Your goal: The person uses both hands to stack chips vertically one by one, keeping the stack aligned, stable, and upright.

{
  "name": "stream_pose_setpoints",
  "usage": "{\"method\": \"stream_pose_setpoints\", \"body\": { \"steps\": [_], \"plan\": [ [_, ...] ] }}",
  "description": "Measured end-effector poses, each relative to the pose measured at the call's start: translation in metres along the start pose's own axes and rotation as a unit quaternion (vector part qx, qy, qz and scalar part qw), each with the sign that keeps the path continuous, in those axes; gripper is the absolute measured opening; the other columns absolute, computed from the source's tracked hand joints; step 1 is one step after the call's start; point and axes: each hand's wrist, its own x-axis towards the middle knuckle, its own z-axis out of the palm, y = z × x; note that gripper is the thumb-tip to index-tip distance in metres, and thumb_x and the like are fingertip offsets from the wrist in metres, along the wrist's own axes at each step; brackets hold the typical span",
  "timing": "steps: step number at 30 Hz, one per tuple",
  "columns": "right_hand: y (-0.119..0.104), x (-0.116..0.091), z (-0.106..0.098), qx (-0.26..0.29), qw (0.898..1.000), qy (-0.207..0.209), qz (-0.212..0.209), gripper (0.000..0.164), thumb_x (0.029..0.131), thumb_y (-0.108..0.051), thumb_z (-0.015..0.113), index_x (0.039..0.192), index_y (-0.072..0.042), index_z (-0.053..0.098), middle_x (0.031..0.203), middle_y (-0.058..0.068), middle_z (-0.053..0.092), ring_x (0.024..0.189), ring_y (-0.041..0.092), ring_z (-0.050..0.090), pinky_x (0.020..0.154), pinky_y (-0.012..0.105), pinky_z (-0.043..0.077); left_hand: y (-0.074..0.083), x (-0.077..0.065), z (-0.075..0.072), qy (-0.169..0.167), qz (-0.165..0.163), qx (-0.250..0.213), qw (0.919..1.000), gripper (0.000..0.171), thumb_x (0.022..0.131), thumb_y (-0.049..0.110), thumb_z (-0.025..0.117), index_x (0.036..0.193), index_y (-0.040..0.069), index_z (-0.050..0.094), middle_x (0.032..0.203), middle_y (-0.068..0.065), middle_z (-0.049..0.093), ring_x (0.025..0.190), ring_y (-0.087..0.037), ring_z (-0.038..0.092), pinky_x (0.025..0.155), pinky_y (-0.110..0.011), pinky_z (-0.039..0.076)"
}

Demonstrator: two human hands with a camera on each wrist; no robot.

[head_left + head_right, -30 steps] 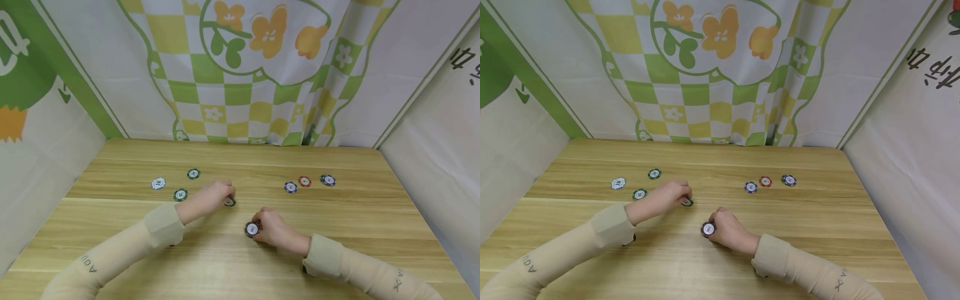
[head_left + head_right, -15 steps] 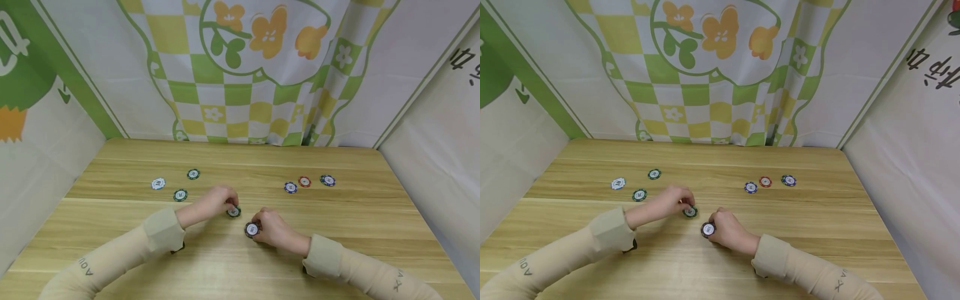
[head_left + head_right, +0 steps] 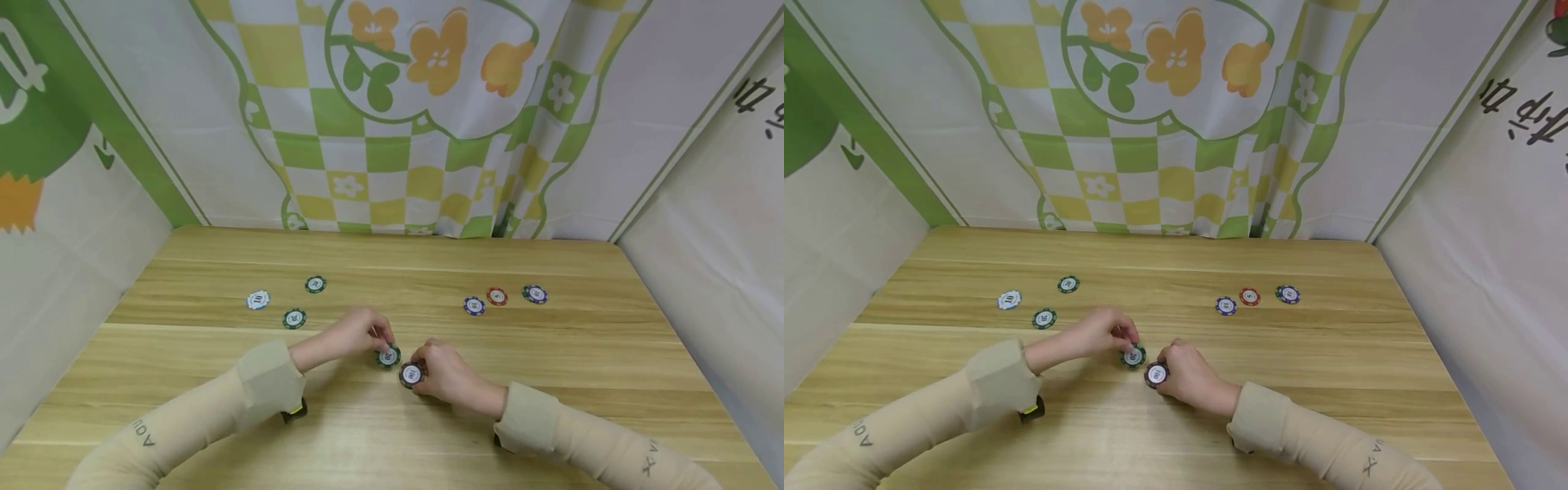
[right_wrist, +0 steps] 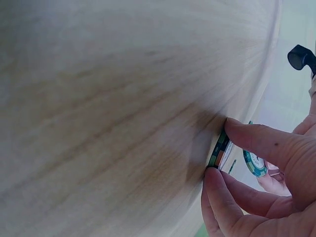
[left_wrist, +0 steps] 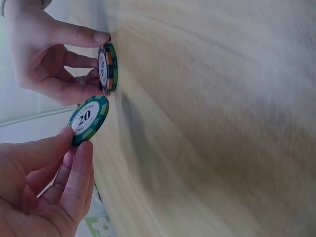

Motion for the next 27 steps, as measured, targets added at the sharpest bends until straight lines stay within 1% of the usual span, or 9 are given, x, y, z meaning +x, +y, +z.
{"method": "stream_pose_setpoints", "body": {
  "steps": [3, 5, 8, 11, 14, 19, 22, 25, 27],
  "plan": [
    [0.001, 0.0, 0.0, -0.001, 1.0, 0.001, -0.002, 0.036, 0.062, -0.006, 0.079, 0.094, 0.005, 0.065, 0.082, 0.006, 0.055, 0.073, 0.014, 0.054, 0.064, 0.024, 0.047, -0.002, 0.001, 0.003, -0.007, -0.003, -0.033, 0.9994, 0.007, 0.075, 0.001, 0.069, 0.082, 0.003, 0.068, 0.075, -0.002, 0.064, 0.069, -0.007, 0.057, 0.062, -0.018, 0.047],
    [0.001, 0.0, 0.0, -0.001, 1.0, 0.001, -0.004, 0.036, 0.062, -0.006, 0.08, 0.094, 0.005, 0.065, 0.082, 0.006, 0.055, 0.073, 0.014, 0.053, 0.064, 0.024, 0.047, -0.003, 0.002, 0.006, -0.015, -0.012, -0.054, 0.9984, 0.009, 0.075, -0.002, 0.068, 0.084, 0.001, 0.068, 0.074, -0.003, 0.064, 0.067, -0.007, 0.056, 0.061, -0.019, 0.047],
    [0.001, 0.0, 0.001, -0.002, 1.0, 0.004, -0.008, 0.036, 0.061, -0.005, 0.08, 0.093, 0.004, 0.065, 0.082, 0.006, 0.055, 0.072, 0.013, 0.053, 0.063, 0.023, 0.047, -0.003, 0.002, 0.009, -0.021, -0.028, -0.078, 0.9963, 0.011, 0.075, -0.003, 0.067, 0.086, -0.001, 0.068, 0.073, -0.005, 0.064, 0.065, -0.006, 0.056, 0.059, -0.02, 0.048],
    [0.001, 0.0, 0.001, -0.002, 1.0, 0.007, -0.009, 0.035, 0.061, -0.005, 0.08, 0.091, 0.004, 0.065, 0.081, 0.005, 0.055, 0.071, 0.013, 0.052, 0.062, 0.022, 0.047, -0.001, 0.002, 0.013, -0.022, -0.052, -0.102, 0.9932, 0.011, 0.075, -0.004, 0.066, 0.086, -0.002, 0.067, 0.073, -0.006, 0.064, 0.063, -0.006, 0.055, 0.057, -0.024, 0.05],
    [0.002, 0.001, 0.001, -0.004, 1.0, 0.008, -0.009, 0.035, 0.061, -0.006, 0.08, 0.091, 0.004, 0.065, 0.081, 0.005, 0.055, 0.071, 0.013, 0.052, 0.062, 0.023, 0.047, 0.001, 0.002, 0.017, -0.024, -0.072, -0.134, 0.988, 0.011, 0.075, -0.006, 0.066, 0.086, -0.004, 0.067, 0.072, -0.007, 0.063, 0.062, -0.007, 0.055, 0.057, -0.027, 0.052],
    [0.002, 0.001, 0.001, -0.01, 1.0, 0.008, -0.014, 0.035, 0.061, -0.007, 0.08, 0.091, 0.004, 0.065, 0.081, 0.006, 0.055, 0.072, 0.013, 0.053, 0.063, 0.024, 0.047, 0.003, 0.002, 0.025, -0.022, -0.111, -0.198, 0.9737, 0.011, 0.076, -0.009, 0.064, 0.087, -0.008, 0.064, 0.071, -0.008, 0.062, 0.061, -0.009, 0.056, 0.059, -0.027, 0.053],
    [0.002, 0.001, 0.001, -0.01, 1.0, 0.009, -0.019, 0.035, 0.061, -0.007, 0.08, 0.091, 0.004, 0.065, 0.081, 0.006, 0.055, 0.071, 0.013, 0.053, 0.062, 0.023, 0.047, 0.004, 0.002, 0.029, -0.013, -0.131, -0.215, 0.9677, 0.011, 0.076, -0.008, 0.065, 0.087, -0.009, 0.064, 0.071, -0.008, 0.062, 0.061, -0.009, 0.057, 0.059, -0.025, 0.053],
    [0.002, 0.0, 0.001, -0.011, 1.0, 0.012, -0.024, 0.034, 0.061, -0.007, 0.079, 0.091, 0.004, 0.065, 0.081, 0.006, 0.056, 0.071, 0.013, 0.053, 0.062, 0.023, 0.047, 0.003, 0.003, 0.032, -0.009, -0.145, -0.22, 0.9647, 0.011, 0.076, -0.007, 0.064, 0.087, -0.009, 0.063, 0.072, -0.008, 0.062, 0.061, -0.01, 0.057, 0.059, -0.025, 0.053],
    [0.003, 0.0, 0.001, -0.01, 1.0, 0.013, -0.026, 0.034, 0.061, -0.006, 0.079, 0.09, 0.004, 0.065, 0.081, 0.006, 0.056, 0.071, 0.013, 0.053, 0.061, 0.022, 0.046, 0.004, 0.003, 0.034, -0.007, -0.152, -0.217, 0.9643, 0.011, 0.077, -0.007, 0.064, 0.087, -0.008, 0.063, 0.072, -0.008, 0.062, 0.061, -0.01, 0.057, 0.059, -0.025, 0.052]
  ]
}}
